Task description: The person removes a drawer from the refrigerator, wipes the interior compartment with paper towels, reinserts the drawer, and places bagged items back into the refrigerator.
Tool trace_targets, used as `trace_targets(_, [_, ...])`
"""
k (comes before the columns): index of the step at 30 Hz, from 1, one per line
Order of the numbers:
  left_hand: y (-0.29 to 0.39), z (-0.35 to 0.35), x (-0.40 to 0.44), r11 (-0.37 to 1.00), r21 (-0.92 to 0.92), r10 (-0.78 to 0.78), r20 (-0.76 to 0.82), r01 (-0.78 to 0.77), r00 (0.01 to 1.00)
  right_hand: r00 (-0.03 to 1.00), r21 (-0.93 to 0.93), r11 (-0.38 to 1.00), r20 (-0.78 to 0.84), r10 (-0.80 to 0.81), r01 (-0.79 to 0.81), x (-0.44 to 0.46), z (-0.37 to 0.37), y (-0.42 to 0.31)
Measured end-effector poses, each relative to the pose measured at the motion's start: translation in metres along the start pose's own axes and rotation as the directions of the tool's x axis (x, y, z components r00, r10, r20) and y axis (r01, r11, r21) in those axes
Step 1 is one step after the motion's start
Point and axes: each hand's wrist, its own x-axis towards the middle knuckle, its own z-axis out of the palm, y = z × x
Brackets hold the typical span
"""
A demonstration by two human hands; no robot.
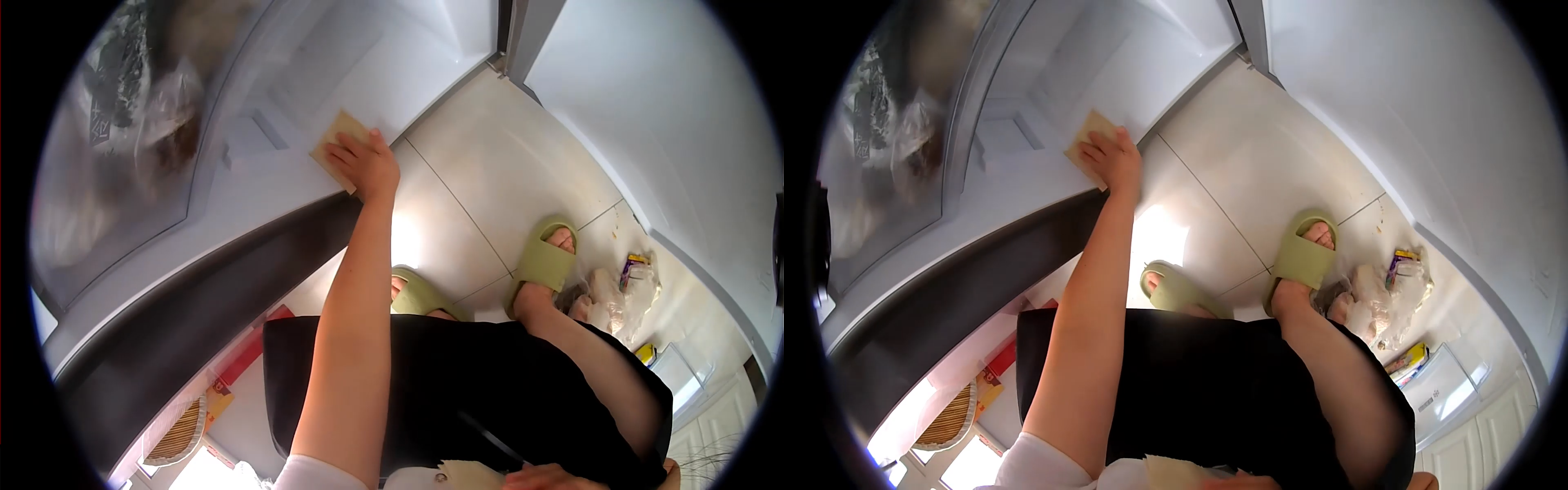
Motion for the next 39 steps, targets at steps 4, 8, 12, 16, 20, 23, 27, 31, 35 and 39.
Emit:
trace_targets(4, [-0.007,0.005,0.023,0.999,-0.04,-0.011,-0.027,0.01,1.0,0.998,-0.214,0.977,-0.058,-0.031,0.018,0.051,-0.033,0.031])
trace_targets(8, [0.0,-0.003,0.048,0.999,-0.035,-0.042,-0.012,0.041,0.999,0.99,-0.552,0.833,-0.132,-0.048,-0.033,0.133,-0.086,0.082])
trace_targets(12, [0.01,-0.01,0.066,0.99,-0.051,-0.131,0.013,0.131,0.991,0.982,-0.855,0.504,-0.178,-0.063,-0.123,0.213,-0.152,0.153])
trace_targets(16, [0.002,-0.002,0.112,0.995,0.042,-0.089,-0.117,0.095,0.989,0.975,-0.955,0.214,-0.219,-0.034,-0.207,0.25,-0.204,0.213])
trace_targets(20, [-0.005,-0.006,0.166,0.993,0.096,-0.06,-0.119,0.072,0.991,0.966,-0.965,0.041,-0.258,-0.005,-0.258,0.26,-0.239,0.253])
trace_targets(23, [-0.007,-0.014,0.2,0.984,0.154,-0.082,-0.049,0.089,0.995,0.959,-0.958,-0.043,-0.284,0.003,-0.284,0.26,-0.258,0.273])
trace_targets(27, [-0.013,-0.017,0.236,0.989,0.135,-0.051,-0.055,0.058,0.997,0.96,-0.954,-0.109,-0.28,-0.022,-0.28,0.257,-0.278,0.291])
trace_targets(31, [0.015,-0.047,0.218,0.995,0.042,0.092,-0.01,-0.092,0.996,0.94,-0.946,-0.088,-0.322,0.117,-0.313,0.253,-0.281,0.292])
trace_targets(35, [0.009,-0.021,0.233,0.978,0.19,-0.065,-0.125,0.088,0.99,0.917,-0.93,-0.064,-0.367,0.156,-0.361,0.255,-0.299,0.316])
trace_targets(39, [-0.007,0.001,0.257,0.956,0.218,-0.169,-0.143,0.198,0.975,0.943,-0.966,-0.121,-0.252,0.216,-0.23,0.249,-0.305,0.32])
